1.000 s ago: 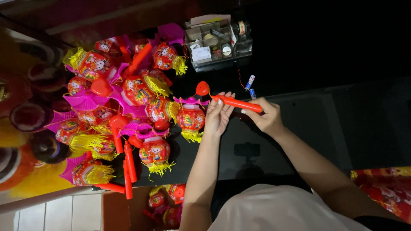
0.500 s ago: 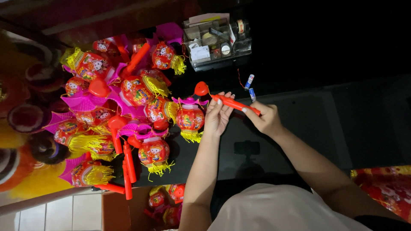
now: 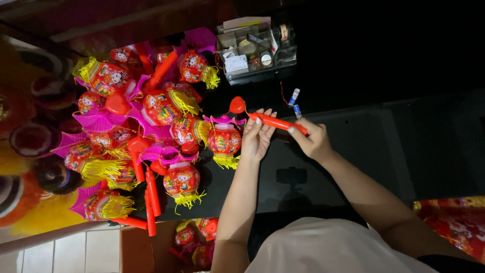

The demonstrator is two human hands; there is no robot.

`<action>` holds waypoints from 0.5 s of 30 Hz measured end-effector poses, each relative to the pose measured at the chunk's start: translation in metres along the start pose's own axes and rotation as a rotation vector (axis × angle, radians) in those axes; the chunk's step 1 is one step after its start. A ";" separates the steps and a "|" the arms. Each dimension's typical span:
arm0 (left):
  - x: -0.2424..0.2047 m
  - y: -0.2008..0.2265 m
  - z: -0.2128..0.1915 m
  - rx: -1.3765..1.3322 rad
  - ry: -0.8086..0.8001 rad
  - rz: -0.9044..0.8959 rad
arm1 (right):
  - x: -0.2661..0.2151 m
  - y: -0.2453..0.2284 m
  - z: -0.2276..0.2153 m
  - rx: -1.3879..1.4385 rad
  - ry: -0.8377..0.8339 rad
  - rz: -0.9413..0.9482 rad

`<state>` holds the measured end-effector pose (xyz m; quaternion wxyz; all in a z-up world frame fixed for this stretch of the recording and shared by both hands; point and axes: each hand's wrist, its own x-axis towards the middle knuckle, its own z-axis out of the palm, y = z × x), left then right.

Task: Assembling small decorative lanterns by attaching handles and internal components.

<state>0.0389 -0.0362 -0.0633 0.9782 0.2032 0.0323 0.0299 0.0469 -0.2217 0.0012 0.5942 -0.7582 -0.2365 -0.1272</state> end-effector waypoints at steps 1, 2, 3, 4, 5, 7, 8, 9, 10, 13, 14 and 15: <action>0.000 0.000 0.000 0.003 -0.002 -0.001 | 0.000 0.002 0.000 0.026 -0.004 0.023; -0.001 -0.001 0.001 0.005 -0.004 -0.002 | 0.000 0.005 0.000 0.051 -0.009 0.046; -0.001 -0.001 0.001 0.005 -0.004 -0.003 | -0.002 0.012 0.000 0.050 -0.009 0.046; -0.001 -0.001 0.002 0.003 -0.009 -0.004 | -0.003 0.018 0.001 0.045 -0.005 0.048; -0.002 0.000 0.003 0.001 -0.014 -0.005 | -0.005 0.024 0.001 0.039 -0.001 0.051; -0.001 0.000 0.001 0.001 -0.006 -0.004 | -0.001 0.006 0.002 0.028 0.016 0.030; 0.000 0.000 0.001 0.001 0.000 -0.002 | 0.001 -0.004 0.002 0.017 0.035 0.007; 0.000 0.001 0.001 0.001 -0.001 -0.001 | 0.001 -0.005 0.002 0.017 0.034 0.007; 0.001 0.001 0.001 0.003 0.003 0.008 | 0.000 -0.006 0.002 0.021 0.042 -0.005; 0.001 0.002 0.002 0.001 0.007 0.019 | -0.001 -0.007 0.002 0.022 0.061 -0.019; 0.000 0.002 0.002 -0.004 0.008 0.018 | -0.002 -0.006 0.002 0.018 0.074 -0.021; 0.000 0.002 0.003 -0.005 0.009 0.018 | -0.002 -0.006 0.003 0.017 0.074 -0.020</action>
